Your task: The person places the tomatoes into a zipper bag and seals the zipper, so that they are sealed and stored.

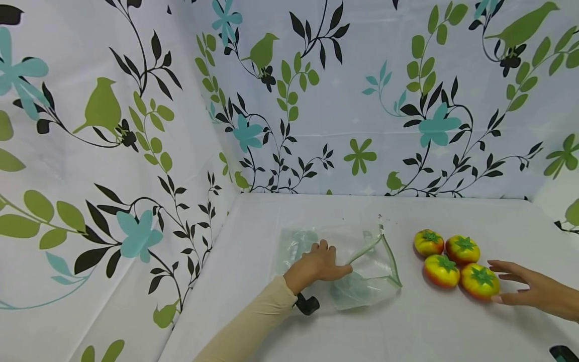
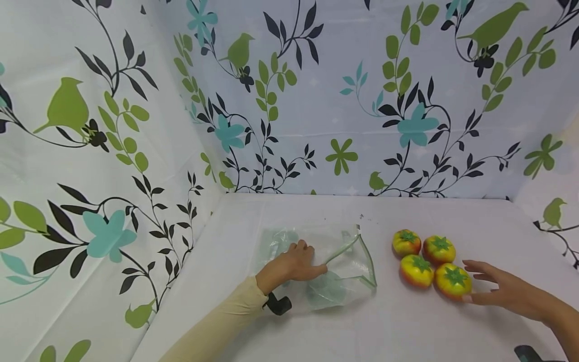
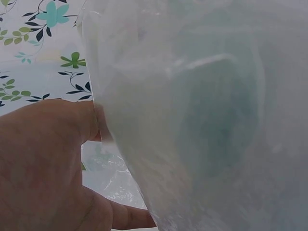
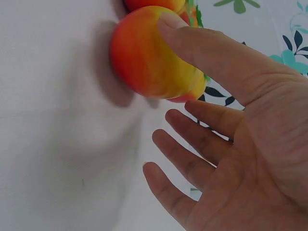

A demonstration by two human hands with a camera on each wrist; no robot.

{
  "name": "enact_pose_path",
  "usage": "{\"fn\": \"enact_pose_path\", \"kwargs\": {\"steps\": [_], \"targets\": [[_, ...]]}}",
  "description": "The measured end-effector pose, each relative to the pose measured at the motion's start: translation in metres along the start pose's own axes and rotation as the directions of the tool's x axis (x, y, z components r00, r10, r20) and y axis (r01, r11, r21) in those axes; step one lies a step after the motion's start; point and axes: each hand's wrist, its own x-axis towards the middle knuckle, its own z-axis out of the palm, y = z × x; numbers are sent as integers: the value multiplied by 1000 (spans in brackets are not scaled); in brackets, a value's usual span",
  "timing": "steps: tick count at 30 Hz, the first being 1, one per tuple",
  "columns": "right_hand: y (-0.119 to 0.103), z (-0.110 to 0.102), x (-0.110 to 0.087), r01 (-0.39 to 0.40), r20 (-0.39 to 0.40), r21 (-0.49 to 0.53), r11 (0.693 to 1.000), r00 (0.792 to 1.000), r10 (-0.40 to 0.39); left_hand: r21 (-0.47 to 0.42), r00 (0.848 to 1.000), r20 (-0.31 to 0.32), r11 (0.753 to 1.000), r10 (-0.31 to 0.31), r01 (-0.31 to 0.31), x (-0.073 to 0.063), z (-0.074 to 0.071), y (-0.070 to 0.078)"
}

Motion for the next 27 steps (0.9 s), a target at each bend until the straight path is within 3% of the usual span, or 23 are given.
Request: {"fn": "enact_pose_path", "kwargs": {"steps": [6, 21, 27], "targets": [[6, 6, 1, -8, 14, 48, 999, 1000, 7, 10, 1000, -1, 1000, 0, 0, 0, -1, 1], [7, 11, 4, -50, 4, -14, 999, 999, 50, -6, 1000, 4, 1000, 2, -2, -1, -1, 1], [4, 12, 3, -109, 35, -7, 994, 993, 110, -7, 1000, 10, 1000, -3, 3, 0, -1, 0]]}}
